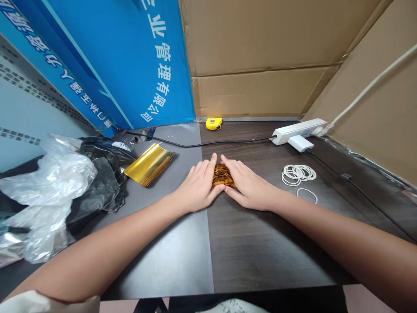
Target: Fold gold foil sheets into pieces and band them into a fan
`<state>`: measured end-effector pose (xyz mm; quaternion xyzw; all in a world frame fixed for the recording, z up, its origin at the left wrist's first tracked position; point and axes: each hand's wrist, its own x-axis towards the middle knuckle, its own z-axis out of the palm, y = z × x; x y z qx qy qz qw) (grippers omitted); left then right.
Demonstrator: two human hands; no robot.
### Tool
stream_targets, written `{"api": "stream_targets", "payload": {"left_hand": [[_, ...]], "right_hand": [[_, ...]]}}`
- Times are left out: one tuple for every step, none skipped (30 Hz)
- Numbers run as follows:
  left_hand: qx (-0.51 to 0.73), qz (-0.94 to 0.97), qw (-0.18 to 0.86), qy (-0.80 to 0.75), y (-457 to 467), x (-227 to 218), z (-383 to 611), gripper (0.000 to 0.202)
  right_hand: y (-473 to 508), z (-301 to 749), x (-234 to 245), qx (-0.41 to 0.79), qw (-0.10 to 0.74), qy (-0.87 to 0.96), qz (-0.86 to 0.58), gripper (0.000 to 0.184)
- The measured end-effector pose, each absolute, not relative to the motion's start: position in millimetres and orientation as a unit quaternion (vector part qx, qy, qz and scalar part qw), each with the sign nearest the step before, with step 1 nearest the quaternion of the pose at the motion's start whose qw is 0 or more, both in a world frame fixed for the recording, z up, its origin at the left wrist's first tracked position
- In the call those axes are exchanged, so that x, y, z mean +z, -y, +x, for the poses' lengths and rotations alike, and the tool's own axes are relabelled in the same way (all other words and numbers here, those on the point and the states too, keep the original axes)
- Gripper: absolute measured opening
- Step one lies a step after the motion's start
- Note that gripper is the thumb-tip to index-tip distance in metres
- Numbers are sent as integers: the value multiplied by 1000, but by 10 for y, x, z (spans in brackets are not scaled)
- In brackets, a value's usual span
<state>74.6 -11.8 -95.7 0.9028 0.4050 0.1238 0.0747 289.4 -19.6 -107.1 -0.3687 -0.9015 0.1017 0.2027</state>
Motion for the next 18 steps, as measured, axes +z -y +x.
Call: {"api": "stream_targets", "payload": {"left_hand": [[127,902,78,-406,116,-965,745,86],[132,900,81,-408,115,-974,742,87],[139,897,85,-411,114,-983,739,88],[146,894,88,-415,115,-992,736,90],[154,890,92,-419,117,-1000,734,91],[160,886,98,-423,119,-1006,732,92],[164,884,102,-425,123,-1010,730,91],[166,883,106,-426,127,-1013,729,89],[165,883,109,-425,131,-1014,729,86],[163,884,109,-425,135,-1015,730,83],[161,884,109,-426,138,-1017,730,81],[161,883,107,-429,141,-1021,730,80],[163,881,105,-433,143,-1027,730,81],[165,878,103,-437,145,-1034,730,83],[168,876,101,-440,147,-1043,731,85],[171,875,99,-441,149,-1050,731,86],[174,874,99,-443,153,-1055,734,87],[176,873,99,-444,159,-1055,738,87]], "right_hand": [[195,2891,-1072,107,201,899,-374,80],[194,2888,-1072,112,197,897,-380,82],[193,2887,-1071,115,192,895,-386,82],[192,2887,-1070,118,186,893,-392,81],[190,2888,-1071,121,183,892,-396,80],[189,2890,-1074,125,183,890,-399,78],[187,2893,-1079,131,188,887,-401,78],[186,2895,-1086,139,197,884,-402,79],[186,2896,-1093,146,208,880,-402,79],[186,2895,-1100,150,218,876,-402,80],[188,2894,-1105,153,226,874,-403,79],[190,2891,-1106,152,230,873,-403,78],[193,2887,-1106,150,232,873,-402,76],[195,2884,-1103,148,232,874,-401,74],[197,2882,-1099,147,232,875,-399,72],[198,2880,-1095,146,232,877,-396,70],[197,2880,-1093,144,233,878,-393,70],[196,2880,-1091,143,233,878,-392,70]]}}
